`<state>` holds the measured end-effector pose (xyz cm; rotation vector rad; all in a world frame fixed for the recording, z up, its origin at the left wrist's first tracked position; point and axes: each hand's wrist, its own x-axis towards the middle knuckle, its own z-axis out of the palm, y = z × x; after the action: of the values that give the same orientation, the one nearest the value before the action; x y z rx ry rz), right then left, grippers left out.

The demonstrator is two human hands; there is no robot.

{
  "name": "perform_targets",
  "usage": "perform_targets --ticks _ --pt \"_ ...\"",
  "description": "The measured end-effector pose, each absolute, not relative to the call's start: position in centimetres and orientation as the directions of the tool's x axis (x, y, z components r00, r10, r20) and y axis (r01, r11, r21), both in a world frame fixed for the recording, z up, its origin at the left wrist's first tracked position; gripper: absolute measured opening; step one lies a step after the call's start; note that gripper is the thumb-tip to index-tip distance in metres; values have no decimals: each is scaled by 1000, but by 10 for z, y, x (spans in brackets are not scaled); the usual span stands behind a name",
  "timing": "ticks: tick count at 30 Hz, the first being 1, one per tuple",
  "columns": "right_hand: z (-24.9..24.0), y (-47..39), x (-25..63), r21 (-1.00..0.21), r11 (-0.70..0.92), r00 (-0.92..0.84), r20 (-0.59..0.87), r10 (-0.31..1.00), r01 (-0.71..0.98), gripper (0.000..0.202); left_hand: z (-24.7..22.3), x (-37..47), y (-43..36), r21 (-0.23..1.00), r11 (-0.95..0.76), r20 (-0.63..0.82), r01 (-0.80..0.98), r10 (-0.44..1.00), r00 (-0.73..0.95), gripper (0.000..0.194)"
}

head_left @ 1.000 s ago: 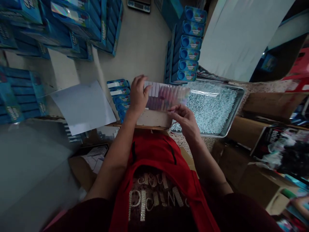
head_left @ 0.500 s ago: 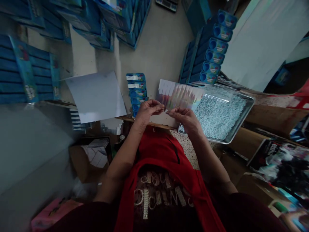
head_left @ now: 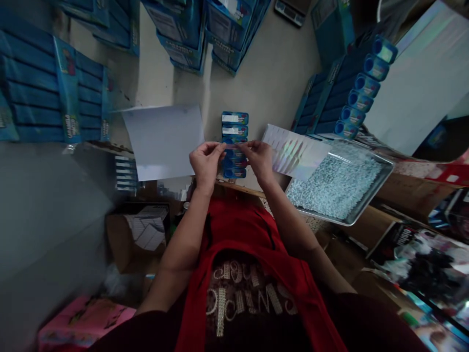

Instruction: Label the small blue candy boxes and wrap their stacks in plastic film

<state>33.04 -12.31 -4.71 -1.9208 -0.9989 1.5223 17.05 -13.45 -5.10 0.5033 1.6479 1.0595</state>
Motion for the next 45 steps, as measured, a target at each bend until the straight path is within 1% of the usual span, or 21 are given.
perform_targets --ticks 3,7,9,16,20,23,26,28,29,31,33,34,35,36,37,38,39,40,42,43,45 --pt "-53 -110 324 -722 -568 188 -542 819 395 31 -66 163 -122 837 535 -536 -112 764 -359 17" --pt "-51 -98 317 -625 -524 224 -496 839 578 19 -82 155 -116 823 566 -536 -33 757 -373 19" --pt "-49 -95 315 -598 -519 228 -495 839 611 17 -87 153 -118 824 566 -533 -26 759 -374 20" --pt "-48 -92 313 -562 -515 200 -527 826 647 15 -93 152 -121 795 599 -592 -96 732 -336 22" --pt "-50 -91 315 -493 -525 263 -505 822 694 16 -102 153 -120 756 625 -650 -192 683 -333 31" --pt "-58 -91 321 -474 -590 343 -509 789 654 33 -114 157 -123 674 630 -732 -386 641 -232 36" --pt "-67 -91 328 -497 -622 347 -538 768 606 43 -130 166 -125 510 621 -806 -595 587 -77 41" --pt "-69 -91 330 -516 -621 330 -548 769 590 43 -138 173 -124 467 599 -827 -651 556 -83 41" --pt "-68 -92 331 -530 -621 318 -554 769 578 42 -140 175 -123 486 584 -831 -650 540 -136 41" --pt "-62 -93 334 -587 -638 306 -569 763 499 41 -137 175 -121 588 563 -800 -580 509 -317 38" --pt "-52 -96 337 -674 -655 306 -579 756 343 43 -123 171 -124 724 552 -686 -413 517 -512 33" --pt "-47 -98 339 -714 -654 307 -582 753 251 45 -111 168 -129 782 541 -608 -310 551 -572 29" --pt "-41 -99 341 -744 -647 305 -585 751 167 48 -98 165 -136 824 526 -537 -213 601 -592 27" --pt "-35 -101 341 -762 -640 298 -590 750 102 52 -84 162 -144 849 508 -490 -143 659 -570 27" --pt "-29 -102 341 -773 -632 284 -594 753 58 54 -69 161 -153 861 496 -479 -113 714 -510 31" --pt "-24 -104 340 -782 -623 270 -594 758 29 56 -56 161 -161 857 499 -503 -130 754 -423 38" --pt "-19 -105 338 -790 -613 254 -591 765 11 57 -44 162 -169 832 523 -554 -185 771 -315 48" --pt "-14 -106 335 -797 -604 239 -587 774 1 58 -35 164 -174 784 563 -614 -263 764 -197 59" --pt "-5 -110 329 -806 -591 217 -579 786 -9 59 -24 170 -180 645 648 -703 -405 711 18 76" --pt "-2 -113 326 -808 -589 202 -579 790 -11 60 -22 173 -180 583 679 -726 -446 682 90 80" --pt "3 -118 324 -807 -590 166 -585 794 -27 59 -23 178 -177 526 703 -745 -479 652 139 76"
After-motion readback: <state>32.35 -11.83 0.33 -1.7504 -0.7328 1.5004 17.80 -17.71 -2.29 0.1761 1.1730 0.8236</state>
